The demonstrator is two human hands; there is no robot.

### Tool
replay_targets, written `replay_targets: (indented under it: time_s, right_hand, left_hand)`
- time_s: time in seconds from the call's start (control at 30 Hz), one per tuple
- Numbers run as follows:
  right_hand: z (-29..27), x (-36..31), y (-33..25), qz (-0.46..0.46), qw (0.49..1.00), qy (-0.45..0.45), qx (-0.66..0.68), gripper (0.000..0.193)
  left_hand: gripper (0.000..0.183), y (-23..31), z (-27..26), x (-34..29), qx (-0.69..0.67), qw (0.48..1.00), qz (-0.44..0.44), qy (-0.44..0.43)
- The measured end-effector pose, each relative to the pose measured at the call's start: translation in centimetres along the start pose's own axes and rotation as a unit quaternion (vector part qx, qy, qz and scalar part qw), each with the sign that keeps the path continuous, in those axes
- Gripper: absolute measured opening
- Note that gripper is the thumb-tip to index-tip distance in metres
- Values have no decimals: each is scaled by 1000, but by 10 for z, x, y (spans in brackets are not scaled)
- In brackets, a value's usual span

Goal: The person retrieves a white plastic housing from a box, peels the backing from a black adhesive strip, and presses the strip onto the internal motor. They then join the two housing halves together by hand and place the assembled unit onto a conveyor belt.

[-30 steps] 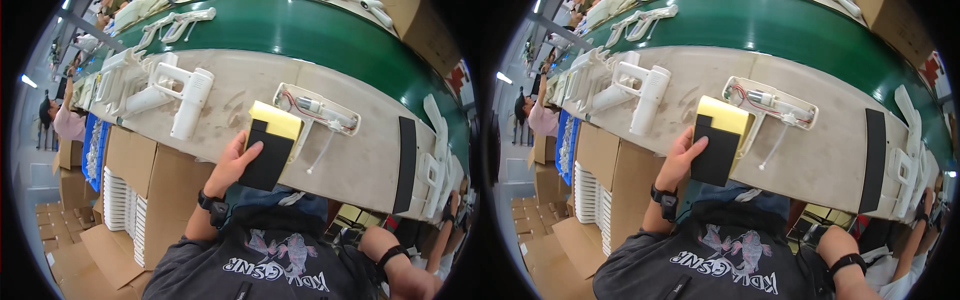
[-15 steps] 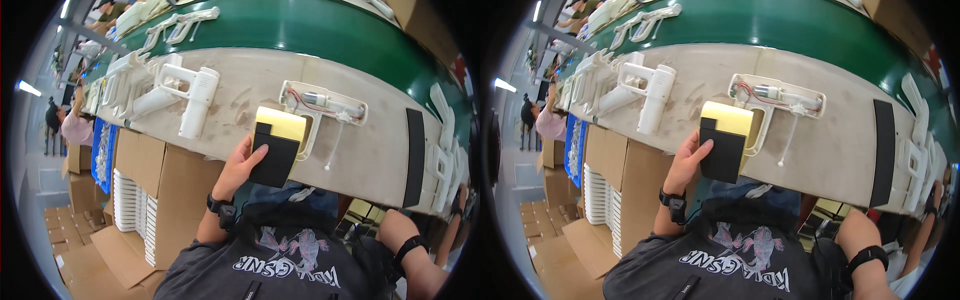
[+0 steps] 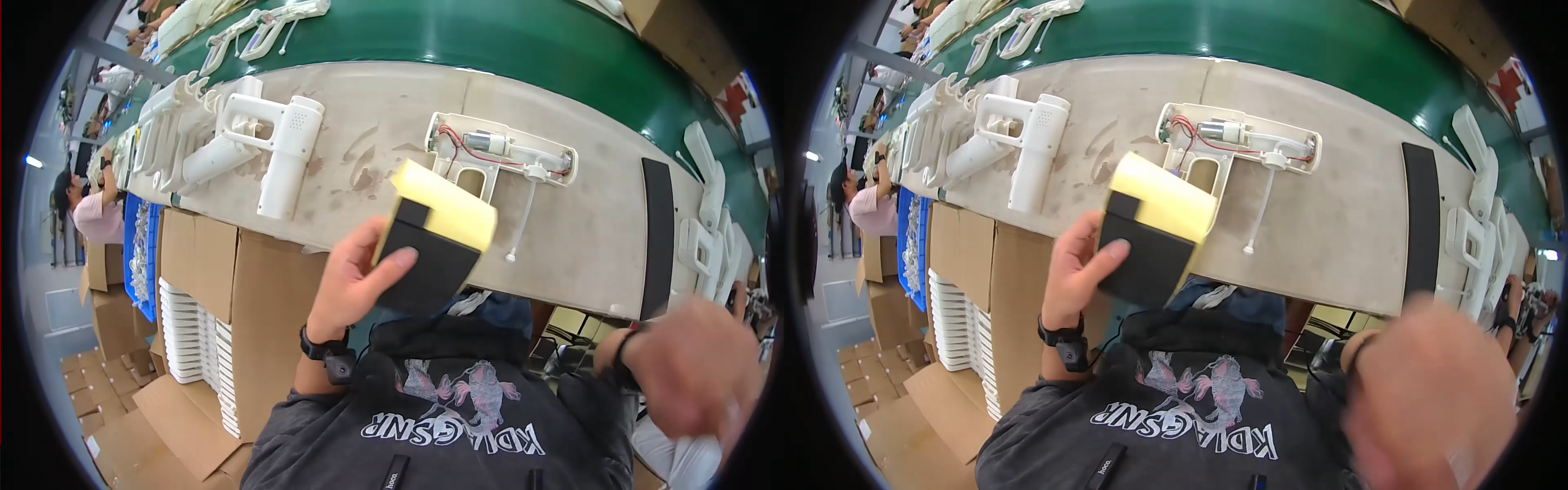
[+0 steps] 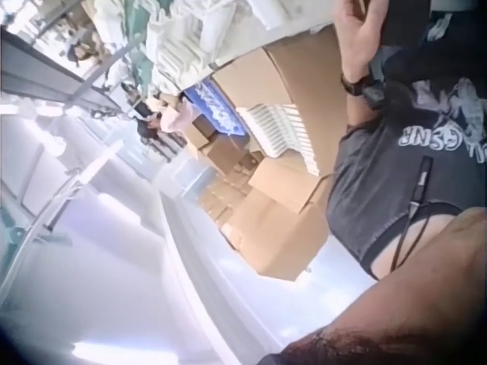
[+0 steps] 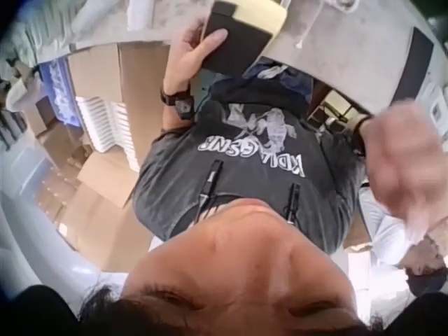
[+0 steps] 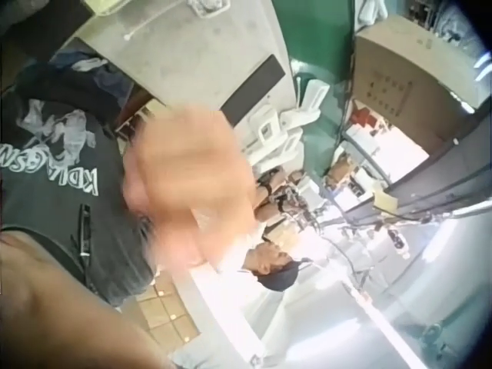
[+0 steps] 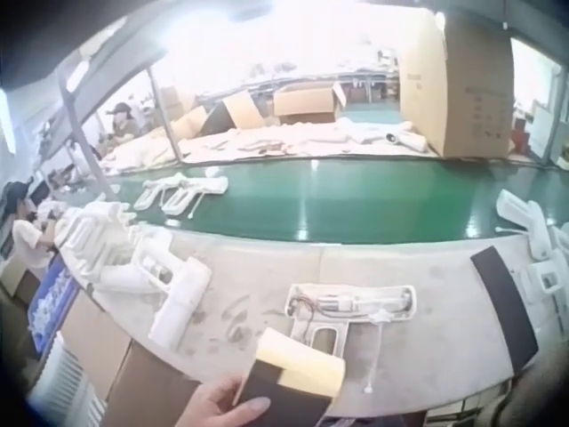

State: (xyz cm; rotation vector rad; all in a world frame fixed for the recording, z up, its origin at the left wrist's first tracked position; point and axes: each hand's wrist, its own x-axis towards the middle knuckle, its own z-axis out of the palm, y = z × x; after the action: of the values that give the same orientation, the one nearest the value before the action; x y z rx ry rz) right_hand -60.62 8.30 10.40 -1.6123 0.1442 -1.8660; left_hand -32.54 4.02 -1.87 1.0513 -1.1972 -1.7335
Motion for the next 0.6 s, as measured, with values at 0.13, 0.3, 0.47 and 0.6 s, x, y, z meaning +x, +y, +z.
replay_targets:
  time_s: [0.13, 0.3, 0.47, 0.6]
  right_hand:
    - [-6, -44, 75, 268, 882, -141, -361, 29]
    - [-3, -84, 100, 339, 878, -143, -305, 36]
    - [-15, -80, 101, 470, 855, -168, -143, 31]
    - [-35, -71, 135, 388, 843, -179, -327, 21]
  left_hand:
    - [32, -13, 16, -3, 79, 995, 18, -64]
    - [28, -9, 20, -3, 310, 943, 105, -65]
    - [29, -21, 12, -5, 267, 935, 183, -146]
    - [30, -35, 5, -5, 301, 941, 140, -64]
